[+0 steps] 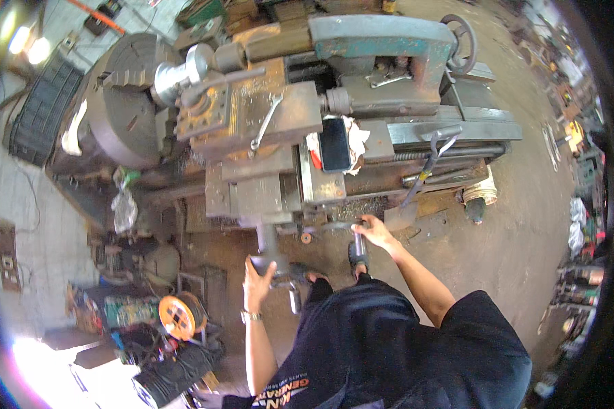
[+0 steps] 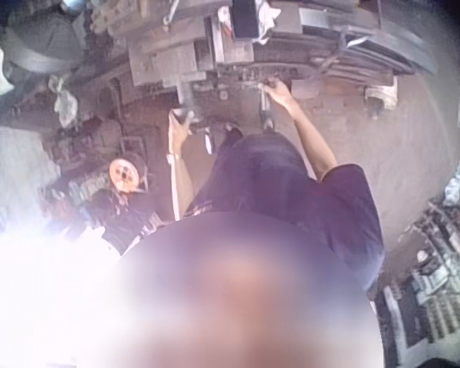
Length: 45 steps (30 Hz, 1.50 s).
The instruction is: The person operates a metal lathe in a workshop, using both hands to turn the control levers and adjust the machine's settings. The person briefly wipes the lathe chuck with a cloth and continues to manipulate the controls while the machine runs.
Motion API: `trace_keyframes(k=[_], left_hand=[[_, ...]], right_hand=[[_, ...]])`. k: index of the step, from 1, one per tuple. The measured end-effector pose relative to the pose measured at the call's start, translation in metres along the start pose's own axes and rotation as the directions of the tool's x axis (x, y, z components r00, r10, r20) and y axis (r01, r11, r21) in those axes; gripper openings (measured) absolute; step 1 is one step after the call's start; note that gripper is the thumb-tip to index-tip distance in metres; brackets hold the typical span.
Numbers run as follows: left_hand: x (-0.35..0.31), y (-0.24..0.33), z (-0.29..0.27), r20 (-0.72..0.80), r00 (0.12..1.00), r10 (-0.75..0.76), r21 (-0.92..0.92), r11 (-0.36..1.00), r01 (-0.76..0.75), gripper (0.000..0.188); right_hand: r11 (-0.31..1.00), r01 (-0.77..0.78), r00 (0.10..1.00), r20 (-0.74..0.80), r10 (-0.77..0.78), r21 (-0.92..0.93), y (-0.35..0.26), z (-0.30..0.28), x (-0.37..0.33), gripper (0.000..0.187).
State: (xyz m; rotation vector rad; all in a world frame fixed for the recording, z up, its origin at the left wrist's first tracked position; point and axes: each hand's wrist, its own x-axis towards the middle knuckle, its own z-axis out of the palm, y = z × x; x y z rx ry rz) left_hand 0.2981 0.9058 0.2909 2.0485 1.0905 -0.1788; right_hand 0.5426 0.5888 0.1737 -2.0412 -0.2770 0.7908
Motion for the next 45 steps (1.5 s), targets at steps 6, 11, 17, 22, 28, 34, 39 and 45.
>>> trace_keyframes(k=[6, 11, 17, 22, 28, 34, 39, 45], left_hand=[[-0.005, 0.006, 0.008, -0.104, 0.992, -0.072, 0.043, 0.996, 0.077, 0.098], [-0.008, 0.008, 0.011, -0.152, 0.986, -0.073, 0.048, 0.996, 0.081, 0.097], [-0.009, 0.008, 0.02, -0.21, 0.974, -0.084, 0.06, 0.993, 0.098, 0.099], [-0.011, 0.008, 0.019, -0.241, 0.968, -0.07, 0.069, 0.994, 0.089, 0.098], [-0.014, 0.015, 0.019, -0.237, 0.969, -0.075, 0.044, 0.995, 0.088, 0.098], [-0.021, 0.04, 0.006, -0.397, 0.912, 0.109, 0.06, 0.994, -0.093, 0.078], [-0.016, 0.14, 0.015, -0.519, 0.747, 0.417, -0.379, 0.671, -0.638, 0.058], [-0.064, 0.191, 0.004, -0.463, 0.578, 0.672, -0.566, 0.278, -0.776, 0.064]], right_hand=[[0.981, -0.135, 0.991, 0.028, 0.132, 0.138, 0.06, -0.012, -0.03, 0.07], [0.982, -0.161, 0.965, 0.222, 0.136, 0.096, 0.088, -0.015, -0.042, 0.054], [0.968, -0.243, 0.877, 0.441, 0.189, 0.068, 0.086, -0.005, -0.038, 0.055], [0.938, -0.275, 0.864, 0.483, 0.144, 0.213, 0.077, -0.003, -0.026, 0.026], [0.969, -0.117, 0.856, 0.473, 0.208, -0.216, 0.086, -0.001, 0.008, 0.019], [0.955, 0.253, 0.841, 0.523, -0.138, -0.155, -0.014, -0.022, -0.009, 0.057], [0.608, 0.055, 0.879, 0.251, -0.406, 0.792, -0.17, 0.03, -0.032, 0.063], [0.586, 0.259, 0.867, 0.082, -0.491, 0.768, -0.299, 0.076, -0.03, 0.075]])
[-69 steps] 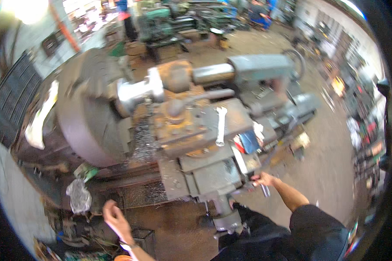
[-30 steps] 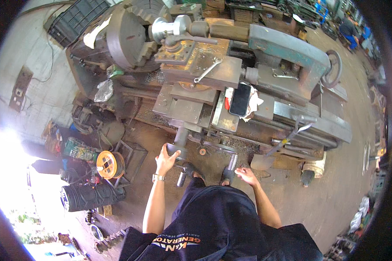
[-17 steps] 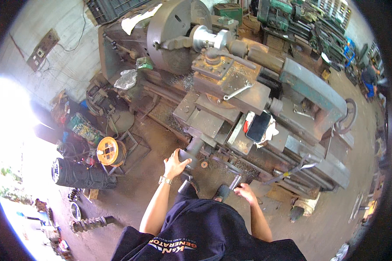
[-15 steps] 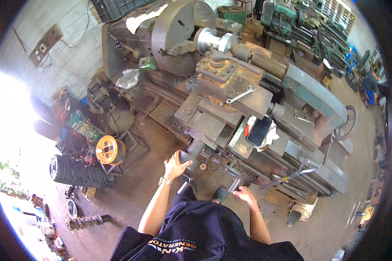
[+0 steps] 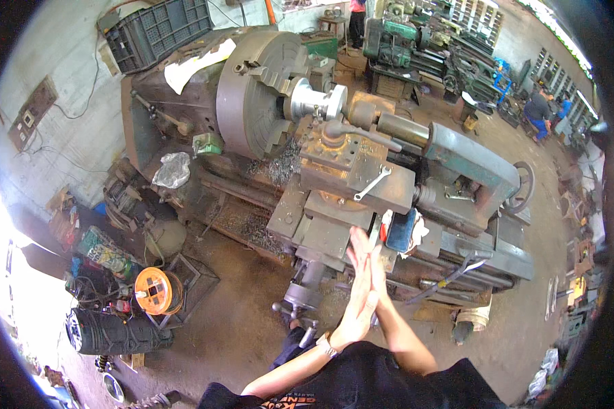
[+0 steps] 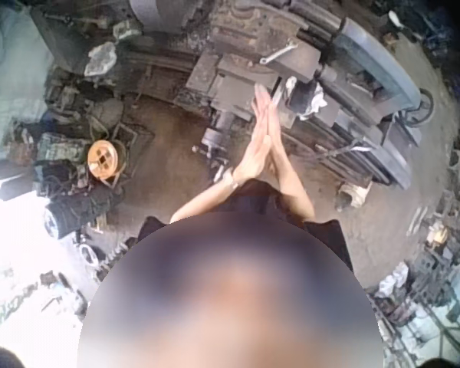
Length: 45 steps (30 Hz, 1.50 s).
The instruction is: The person operates a metal lathe in a workshop, using both hands to turn the control levers and adjust the machine's settings. The person briefly wipes the lathe chuck with a cloth and continues to manipulate the controls while the machine runs.
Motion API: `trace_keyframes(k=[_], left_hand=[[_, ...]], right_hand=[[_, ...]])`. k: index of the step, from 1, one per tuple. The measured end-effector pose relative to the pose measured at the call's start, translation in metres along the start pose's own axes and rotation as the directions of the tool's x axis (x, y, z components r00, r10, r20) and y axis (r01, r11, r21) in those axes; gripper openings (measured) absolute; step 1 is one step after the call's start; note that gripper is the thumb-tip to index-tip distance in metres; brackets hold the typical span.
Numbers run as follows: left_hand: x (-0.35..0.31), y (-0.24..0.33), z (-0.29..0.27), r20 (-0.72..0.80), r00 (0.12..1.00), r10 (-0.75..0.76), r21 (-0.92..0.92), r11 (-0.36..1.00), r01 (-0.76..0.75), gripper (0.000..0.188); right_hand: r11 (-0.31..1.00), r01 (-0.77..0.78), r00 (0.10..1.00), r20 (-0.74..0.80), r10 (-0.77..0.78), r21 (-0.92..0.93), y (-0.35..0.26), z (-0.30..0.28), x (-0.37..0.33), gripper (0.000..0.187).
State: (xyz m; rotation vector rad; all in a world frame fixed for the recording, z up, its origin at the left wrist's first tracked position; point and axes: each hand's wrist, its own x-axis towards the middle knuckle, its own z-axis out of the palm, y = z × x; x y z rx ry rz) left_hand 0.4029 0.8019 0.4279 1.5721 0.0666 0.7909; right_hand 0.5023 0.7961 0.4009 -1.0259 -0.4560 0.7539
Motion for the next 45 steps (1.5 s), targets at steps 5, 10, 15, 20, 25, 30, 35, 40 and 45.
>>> trace_keyframes(k=[5, 10, 15, 20, 25, 30, 35, 40, 45], left_hand=[[0.041, 0.01, -0.073, -0.122, 0.992, -0.022, 0.129, 0.991, 0.037, 0.085], [0.026, 0.003, -0.089, -0.099, 0.994, -0.036, -0.04, 0.999, 0.032, 0.087], [-0.025, 0.037, -0.076, 0.234, 0.936, -0.263, -0.386, 0.858, 0.338, 0.085], [-0.02, 0.087, -0.038, 0.401, 0.902, -0.158, -0.119, 0.968, 0.222, 0.092], [-0.011, 0.111, 0.013, 0.479, 0.874, -0.084, -0.147, 0.974, 0.174, 0.083], [-0.032, 0.116, 0.063, 0.482, 0.861, -0.161, -0.19, 0.94, 0.282, 0.075], [-0.054, 0.104, 0.097, 0.505, 0.831, -0.234, -0.221, 0.896, 0.386, 0.069], [-0.065, 0.101, 0.108, 0.541, 0.752, -0.376, -0.227, 0.796, 0.561, 0.064], [-0.039, 0.098, 0.105, 0.656, 0.714, -0.245, -0.143, 0.889, 0.435, 0.048]], right_hand=[[0.928, 0.189, 0.948, 0.306, -0.086, -0.322, -0.015, 0.075, -0.04, 0.095], [0.887, 0.143, 0.926, 0.377, 0.037, -0.439, -0.022, 0.064, -0.024, 0.094], [0.955, 0.075, 0.831, 0.547, 0.098, -0.286, -0.1, 0.013, 0.061, 0.109], [0.824, 0.515, 0.404, 0.915, 0.009, -0.236, -0.15, 0.029, 0.047, 0.084], [0.93, 0.36, 0.242, 0.97, -0.012, -0.079, -0.178, 0.009, 0.018, 0.087], [0.927, 0.343, 0.272, 0.961, 0.058, -0.153, -0.198, -0.033, -0.003, 0.093], [0.892, 0.366, 0.179, 0.961, 0.212, -0.265, -0.198, -0.064, -0.046, 0.095], [0.928, 0.328, 0.32, 0.945, 0.068, -0.178, -0.221, -0.081, -0.062, 0.104], [0.796, 0.488, 0.579, 0.815, 0.01, -0.357, -0.261, -0.106, -0.106, 0.094]])
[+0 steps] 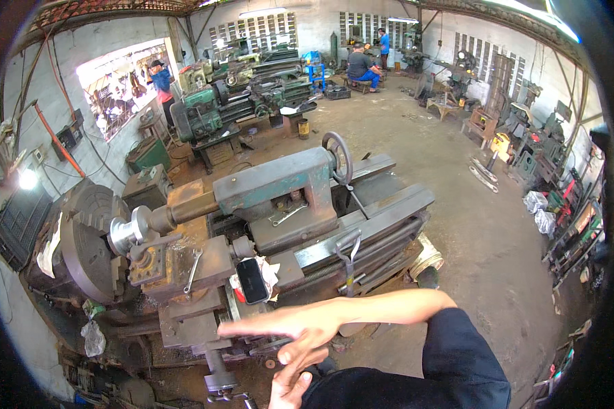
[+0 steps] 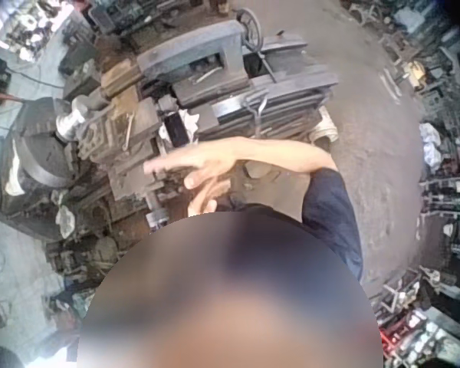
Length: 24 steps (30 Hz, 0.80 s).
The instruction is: The person operates a metal lathe in a workshop, using both hands to turn the control levers and adjust the machine's settings. The person briefly wipes the lathe chuck with a cloth and continues to manipulate the controls while the machine runs.
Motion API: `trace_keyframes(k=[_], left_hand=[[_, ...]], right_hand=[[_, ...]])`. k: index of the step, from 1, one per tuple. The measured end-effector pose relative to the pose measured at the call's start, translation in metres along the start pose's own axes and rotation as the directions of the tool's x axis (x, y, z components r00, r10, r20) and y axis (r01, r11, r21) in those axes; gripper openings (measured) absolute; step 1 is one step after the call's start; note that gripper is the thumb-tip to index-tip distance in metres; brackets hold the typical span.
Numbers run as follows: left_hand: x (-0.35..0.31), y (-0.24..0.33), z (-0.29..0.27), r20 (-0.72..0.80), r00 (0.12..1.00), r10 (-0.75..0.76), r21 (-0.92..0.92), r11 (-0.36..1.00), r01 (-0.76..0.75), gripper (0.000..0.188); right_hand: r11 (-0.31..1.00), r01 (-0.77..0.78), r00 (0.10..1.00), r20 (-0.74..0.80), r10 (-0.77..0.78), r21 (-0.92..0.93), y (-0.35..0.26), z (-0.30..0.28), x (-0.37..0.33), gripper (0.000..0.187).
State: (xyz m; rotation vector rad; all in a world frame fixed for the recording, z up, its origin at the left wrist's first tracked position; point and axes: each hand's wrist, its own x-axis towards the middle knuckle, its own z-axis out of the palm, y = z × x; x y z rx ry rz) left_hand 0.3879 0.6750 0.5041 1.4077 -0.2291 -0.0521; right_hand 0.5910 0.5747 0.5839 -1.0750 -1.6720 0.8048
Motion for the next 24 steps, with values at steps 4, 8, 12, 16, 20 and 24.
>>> trace_keyframes(k=[4, 8, 12, 16, 20, 24], left_hand=[[0.011, 0.011, -0.033, -0.088, 0.989, -0.115, -0.041, 0.993, 0.112, 0.035], [0.017, 0.008, -0.073, -0.128, 0.988, -0.087, -0.078, 0.994, 0.077, 0.031], [0.031, -0.001, -0.094, -0.118, 0.986, -0.114, -0.029, 0.993, 0.111, 0.03], [0.049, 0.012, -0.08, 0.051, 0.993, -0.103, 0.0, 0.995, 0.103, 0.037], [0.062, 0.035, -0.031, 0.289, 0.953, 0.092, -0.201, 0.979, -0.034, 0.07], [0.072, 0.029, 0.044, 0.362, 0.88, 0.307, -0.296, 0.933, -0.204, 0.086]], right_hand=[[0.985, -0.148, 0.823, -0.563, 0.071, -0.091, -0.069, -0.012, -0.054, 0.069], [0.921, -0.334, 0.592, -0.805, 0.041, -0.199, -0.137, 0.0, -0.102, 0.051], [0.96, -0.281, 0.474, -0.873, 0.117, -0.024, -0.158, 0.02, -0.123, 0.06], [0.954, -0.287, 0.522, -0.821, 0.232, 0.087, -0.14, 0.021, -0.125, 0.071], [0.953, -0.283, 0.633, -0.726, 0.27, 0.108, -0.1, -0.004, -0.106, 0.101], [0.958, -0.254, 0.732, -0.619, 0.282, 0.136, -0.075, -0.01, -0.082, 0.106]])
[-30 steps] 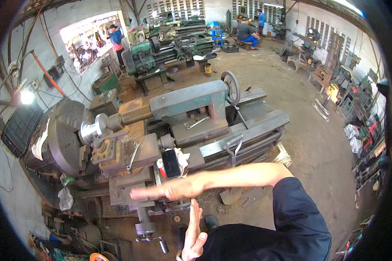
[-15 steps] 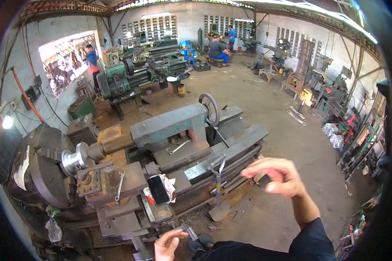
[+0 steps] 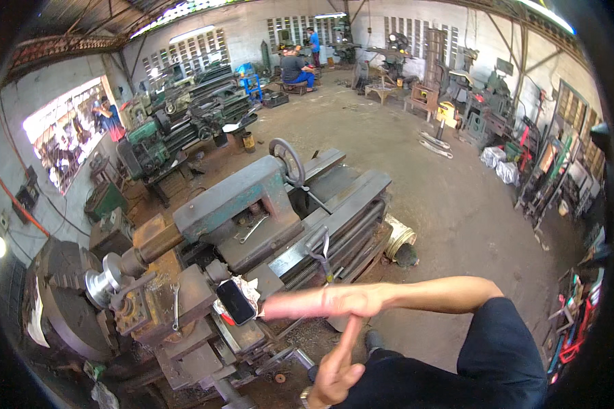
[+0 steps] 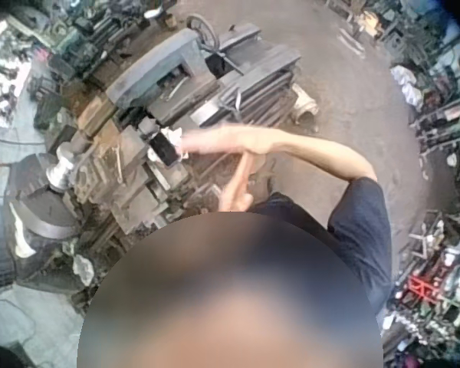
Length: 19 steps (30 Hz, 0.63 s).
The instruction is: The person operates a metal lathe in a workshop, using both hands to turn the control levers and adjust the machine's settings. The person briefly wipes the lathe chuck with a cloth and continues to manipulate the controls while the machine runs.
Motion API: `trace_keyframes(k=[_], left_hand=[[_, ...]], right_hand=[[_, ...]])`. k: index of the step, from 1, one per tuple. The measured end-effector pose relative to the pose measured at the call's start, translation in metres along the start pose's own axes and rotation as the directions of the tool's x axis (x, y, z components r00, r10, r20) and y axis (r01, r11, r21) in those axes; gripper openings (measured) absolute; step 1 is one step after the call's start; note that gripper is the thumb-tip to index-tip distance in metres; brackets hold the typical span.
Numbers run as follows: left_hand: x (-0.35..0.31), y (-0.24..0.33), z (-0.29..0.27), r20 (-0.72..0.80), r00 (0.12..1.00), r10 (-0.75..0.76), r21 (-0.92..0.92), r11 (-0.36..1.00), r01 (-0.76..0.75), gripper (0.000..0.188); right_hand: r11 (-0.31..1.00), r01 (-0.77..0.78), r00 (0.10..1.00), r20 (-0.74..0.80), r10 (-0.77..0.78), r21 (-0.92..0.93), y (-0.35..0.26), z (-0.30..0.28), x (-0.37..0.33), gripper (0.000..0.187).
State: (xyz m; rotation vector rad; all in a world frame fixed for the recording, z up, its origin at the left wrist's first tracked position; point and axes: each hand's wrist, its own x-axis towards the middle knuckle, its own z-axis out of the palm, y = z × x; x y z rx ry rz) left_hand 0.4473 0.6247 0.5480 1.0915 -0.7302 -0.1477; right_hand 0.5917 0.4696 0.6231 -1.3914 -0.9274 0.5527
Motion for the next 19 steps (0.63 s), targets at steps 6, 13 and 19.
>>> trace_keyframes(k=[6, 13, 19], left_hand=[[0.013, -0.013, 0.034, -0.075, 0.997, 0.03, 0.024, 0.999, -0.028, 0.087], [0.07, -0.064, 0.093, 0.015, 0.997, -0.071, 0.083, 0.994, 0.07, 0.081], [0.13, -0.17, 0.128, 0.433, 0.794, -0.427, 0.222, 0.904, 0.365, 0.059]], right_hand=[[0.973, -0.007, 0.921, 0.38, -0.084, 0.23, 0.01, 0.006, -0.018, 0.1], [0.957, 0.011, 0.906, 0.403, -0.132, 0.289, -0.005, -0.061, -0.093, 0.094], [0.654, 0.127, 0.775, -0.337, -0.534, -0.746, -0.125, -0.166, -0.225, 0.054]])
